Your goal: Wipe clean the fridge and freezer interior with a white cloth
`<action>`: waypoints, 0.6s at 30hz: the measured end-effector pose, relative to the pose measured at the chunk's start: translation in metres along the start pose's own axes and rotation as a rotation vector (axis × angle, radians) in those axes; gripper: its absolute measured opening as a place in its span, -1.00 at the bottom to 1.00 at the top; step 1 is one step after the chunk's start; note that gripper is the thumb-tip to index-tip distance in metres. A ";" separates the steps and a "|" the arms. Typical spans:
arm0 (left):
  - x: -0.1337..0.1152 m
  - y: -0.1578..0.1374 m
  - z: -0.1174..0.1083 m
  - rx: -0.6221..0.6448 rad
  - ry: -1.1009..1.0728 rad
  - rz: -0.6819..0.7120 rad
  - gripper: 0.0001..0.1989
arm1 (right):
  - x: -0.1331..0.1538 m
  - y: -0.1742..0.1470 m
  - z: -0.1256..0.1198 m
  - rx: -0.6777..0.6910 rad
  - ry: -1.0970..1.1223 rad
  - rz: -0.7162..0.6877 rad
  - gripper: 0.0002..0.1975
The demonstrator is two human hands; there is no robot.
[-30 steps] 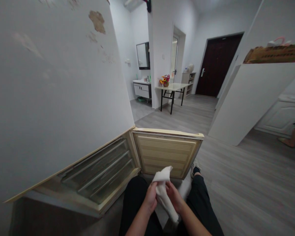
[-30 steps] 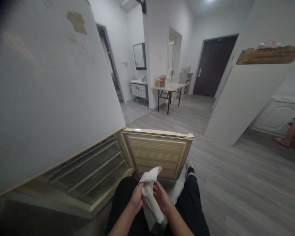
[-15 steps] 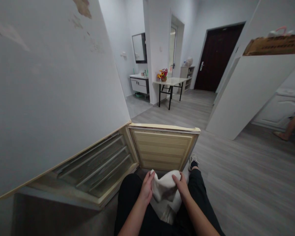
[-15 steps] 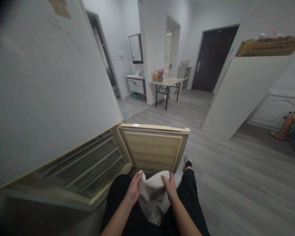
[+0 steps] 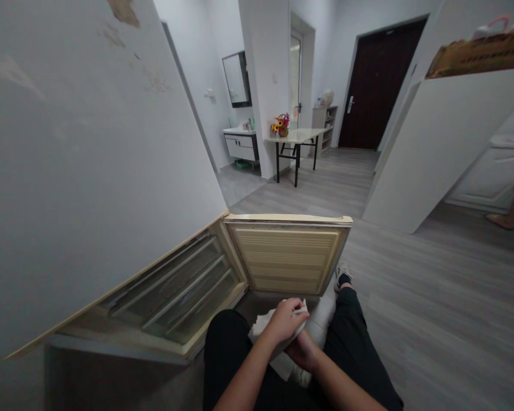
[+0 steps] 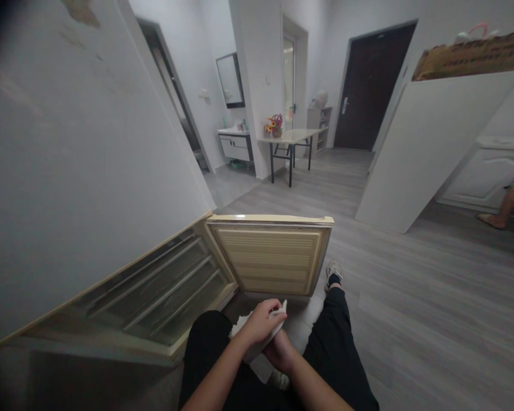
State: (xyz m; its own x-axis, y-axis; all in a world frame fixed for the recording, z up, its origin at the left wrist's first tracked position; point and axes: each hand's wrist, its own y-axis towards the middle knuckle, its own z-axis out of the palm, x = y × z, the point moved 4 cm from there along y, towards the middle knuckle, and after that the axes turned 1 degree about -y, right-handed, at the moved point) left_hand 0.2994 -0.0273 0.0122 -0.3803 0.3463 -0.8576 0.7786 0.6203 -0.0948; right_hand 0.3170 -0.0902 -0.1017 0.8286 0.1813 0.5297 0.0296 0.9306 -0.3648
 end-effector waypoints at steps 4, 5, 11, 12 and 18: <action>-0.001 -0.005 0.004 0.010 0.039 -0.023 -0.89 | 0.014 -0.001 -0.009 -0.137 0.103 -0.060 -0.48; -0.004 -0.008 0.003 0.016 0.055 -0.020 -0.89 | 0.017 -0.001 -0.011 -0.172 0.122 -0.061 -0.47; -0.015 -0.017 -0.010 0.038 0.138 -0.051 -0.86 | 0.030 0.000 -0.003 -0.133 0.161 -0.079 -0.52; -0.016 -0.017 -0.012 0.031 0.160 -0.057 -0.86 | 0.030 0.000 -0.001 -0.145 0.144 -0.099 -0.52; -0.023 -0.013 -0.029 -0.069 0.460 -0.203 -0.87 | 0.028 -0.011 -0.015 -0.399 -0.196 -0.427 -0.55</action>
State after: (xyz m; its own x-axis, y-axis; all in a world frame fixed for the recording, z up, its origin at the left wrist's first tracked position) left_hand 0.2832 -0.0233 0.0472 -0.7131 0.4782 -0.5126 0.6373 0.7469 -0.1899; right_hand 0.3483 -0.1004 -0.0946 0.5804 -0.0907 0.8093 0.5744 0.7500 -0.3278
